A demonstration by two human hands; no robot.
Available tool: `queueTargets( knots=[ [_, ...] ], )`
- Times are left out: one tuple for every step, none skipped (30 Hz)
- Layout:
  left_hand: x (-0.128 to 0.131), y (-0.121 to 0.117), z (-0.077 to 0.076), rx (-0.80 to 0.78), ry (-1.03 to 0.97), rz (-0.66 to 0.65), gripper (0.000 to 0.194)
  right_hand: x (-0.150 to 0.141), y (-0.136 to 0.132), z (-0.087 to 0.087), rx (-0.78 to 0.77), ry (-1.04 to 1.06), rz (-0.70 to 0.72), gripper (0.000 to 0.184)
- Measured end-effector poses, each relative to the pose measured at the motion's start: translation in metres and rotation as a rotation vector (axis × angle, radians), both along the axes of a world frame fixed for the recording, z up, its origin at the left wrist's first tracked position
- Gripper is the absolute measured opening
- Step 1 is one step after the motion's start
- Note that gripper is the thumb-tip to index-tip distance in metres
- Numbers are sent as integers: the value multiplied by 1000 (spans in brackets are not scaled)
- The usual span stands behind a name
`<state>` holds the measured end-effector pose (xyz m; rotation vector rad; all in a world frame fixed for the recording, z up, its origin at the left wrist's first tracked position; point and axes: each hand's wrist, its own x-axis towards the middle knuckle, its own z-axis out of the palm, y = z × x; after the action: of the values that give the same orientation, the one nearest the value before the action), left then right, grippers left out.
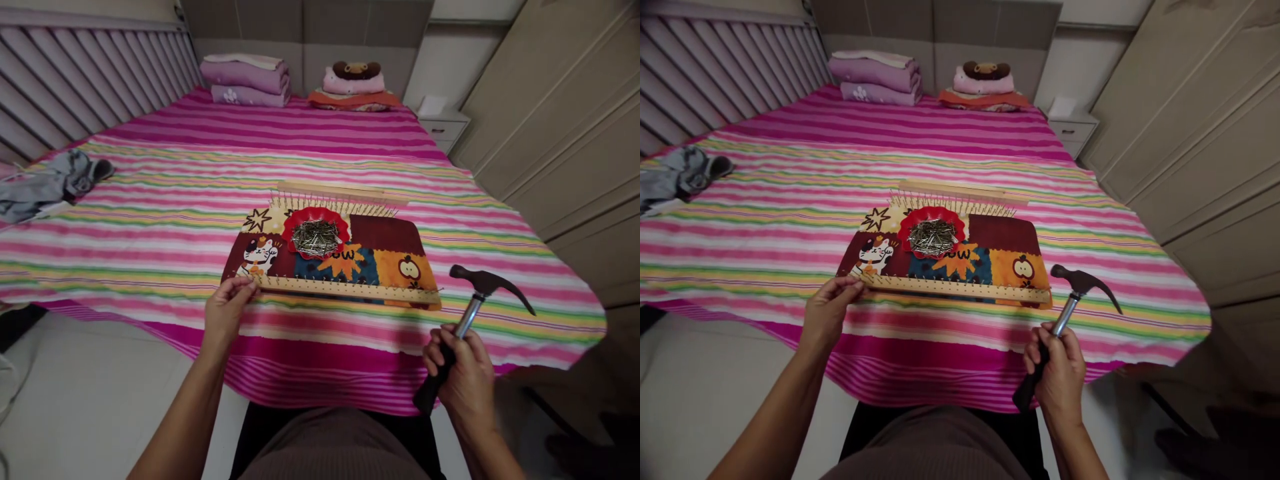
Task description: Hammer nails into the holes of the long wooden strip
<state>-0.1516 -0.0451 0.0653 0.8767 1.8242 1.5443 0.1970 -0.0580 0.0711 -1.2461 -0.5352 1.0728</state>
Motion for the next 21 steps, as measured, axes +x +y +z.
queueTargets(
  knots=[
    [5,-2,-5,0,-5,8,34,-4,0,0,0,-6,23,23],
    [10,-3,-9,-6,0,15,33,-7,-1,-1,1,-14,44,23],
    [16,-3,-12,-15,13,20,32,-9,-1,-2,3,-23,62,23],
    [22,-3,-13,-23,29,22,32,-11,-2,-4,3,-31,78,23],
    [27,-2,-15,-30,44,22,31,-12,-3,-5,4,-36,91,23],
    [32,0,-17,-33,60,26,31,-13,-4,-7,4,-41,99,23],
    [37,2,-19,-27,73,39,31,-13,-5,-9,3,-46,103,23],
    [40,4,-21,-13,86,59,31,-13,-7,-10,1,-50,107,23],
    [43,7,-24,10,99,83,30,-13,-8,-11,-1,-52,112,23],
    [46,9,-28,35,115,107,30,-12,-9,-12,-4,-52,119,24],
    [48,11,-31,59,137,127,29,-12,-10,-13,-8,-53,128,24],
    [50,13,-35,77,167,139,28,-11,-11,-14,-11,-53,135,24],
    [52,15,-38,88,201,142,27,-10,-12,-15,-12,-55,140,24],
    [53,16,-40,90,239,140,26,-10,-12,-15,-12,-58,142,24],
    [55,16,-42,88,277,141,25,-10,-13,-15,-13,-61,141,24],
    [56,17,-43,81,313,142,24,-10,-13,-15,-15,-61,140,24],
    [56,17,-44,74,344,145,24,-10,-13,-14,-18,-58,140,24],
    [57,18,-45,67,369,151,23,-11,-14,-14,-22,-54,140,24],
    [57,18,-46,57,393,157,22,-12,-14,-14,-25,-49,141,23],
    [57,19,-47,48,414,163,22,-13,-14,-13,-26,-46,142,23],
    [57,20,-48,41,429,169,21,-14,-15,-13,-26,-46,145,23]
  ],
)
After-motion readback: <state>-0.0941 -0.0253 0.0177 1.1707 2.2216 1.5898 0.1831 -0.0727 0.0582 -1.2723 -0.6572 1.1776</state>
